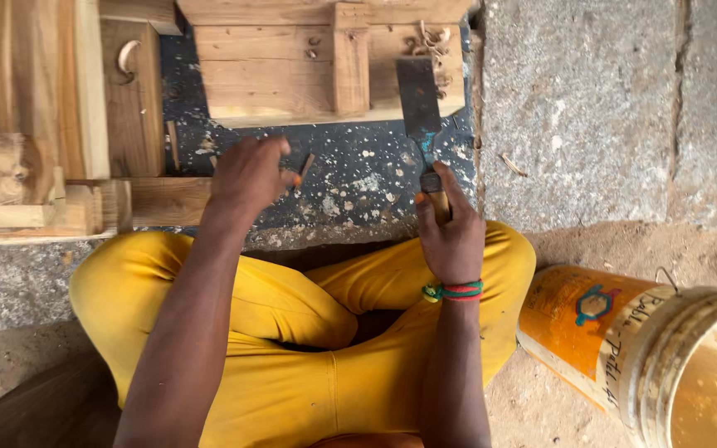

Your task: The person sits cross-legged on the floor and uses a chisel to carve a small wooden block, creating wood shavings. They then reach into a bucket to retrieve small wooden dowels and continue carving them with the chisel.

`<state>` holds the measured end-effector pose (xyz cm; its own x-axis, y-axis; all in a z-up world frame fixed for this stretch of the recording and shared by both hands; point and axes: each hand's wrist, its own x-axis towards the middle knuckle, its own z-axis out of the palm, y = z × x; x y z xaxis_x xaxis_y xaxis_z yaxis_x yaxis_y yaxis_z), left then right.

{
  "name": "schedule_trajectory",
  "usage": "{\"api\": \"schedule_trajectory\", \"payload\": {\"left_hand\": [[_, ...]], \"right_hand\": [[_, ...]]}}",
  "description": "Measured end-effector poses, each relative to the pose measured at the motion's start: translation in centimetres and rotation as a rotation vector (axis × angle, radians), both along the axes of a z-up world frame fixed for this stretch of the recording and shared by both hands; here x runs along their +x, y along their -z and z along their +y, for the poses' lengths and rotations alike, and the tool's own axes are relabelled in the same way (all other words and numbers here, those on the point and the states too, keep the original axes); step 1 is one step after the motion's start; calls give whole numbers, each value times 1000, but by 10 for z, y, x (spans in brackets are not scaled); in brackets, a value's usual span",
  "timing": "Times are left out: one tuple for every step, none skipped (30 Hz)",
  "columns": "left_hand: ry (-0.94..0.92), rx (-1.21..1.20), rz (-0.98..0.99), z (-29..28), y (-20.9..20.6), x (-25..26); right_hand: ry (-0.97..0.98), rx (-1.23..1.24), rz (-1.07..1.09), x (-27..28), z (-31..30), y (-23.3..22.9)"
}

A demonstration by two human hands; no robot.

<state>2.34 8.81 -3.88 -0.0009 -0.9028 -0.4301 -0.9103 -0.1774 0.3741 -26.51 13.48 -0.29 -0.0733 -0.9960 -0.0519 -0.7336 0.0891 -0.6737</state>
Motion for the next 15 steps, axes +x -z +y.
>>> {"api": "schedule_trajectory", "payload": {"left_hand": [[-6,7,-1,-6,2,-3],[-18,4,6,-9,0,-4],[-33,6,12,-9,-2,-5],[-47,7,17,-7,-5,-7],[-25,-6,30,-6,-7,-9],[-3,-19,42,-4,-7,-12],[19,-33,55,-1,-7,-15],[26,-19,134,6,-5,-22],[34,-6,208,19,-2,-32],[42,8,283,35,3,-43],[72,99,358,60,9,-62],[106,240,408,92,14,-83],[166,227,402,126,15,-103],[226,215,394,158,14,-118],[193,164,398,187,11,-127]], "right_hand": [[56,96,33,0,-3,0],[27,16,0,0,-5,-1],[-5,-59,-32,-1,-4,0],[-38,-134,-64,-1,-3,0],[-27,-119,-72,-2,-3,1],[-16,-105,-79,-2,-2,2],[-6,-91,-86,-4,-2,4],[-14,-121,-97,-7,-1,5],[-22,-152,-112,-9,-1,7],[-30,-183,-127,-11,-1,9],[-58,-234,-161,-14,0,11],[-87,-285,-195,-16,2,12],[-125,-343,-232,-17,1,11],[-75,-258,-344,-17,2,10],[-21,-167,-453,-16,5,9]]}}
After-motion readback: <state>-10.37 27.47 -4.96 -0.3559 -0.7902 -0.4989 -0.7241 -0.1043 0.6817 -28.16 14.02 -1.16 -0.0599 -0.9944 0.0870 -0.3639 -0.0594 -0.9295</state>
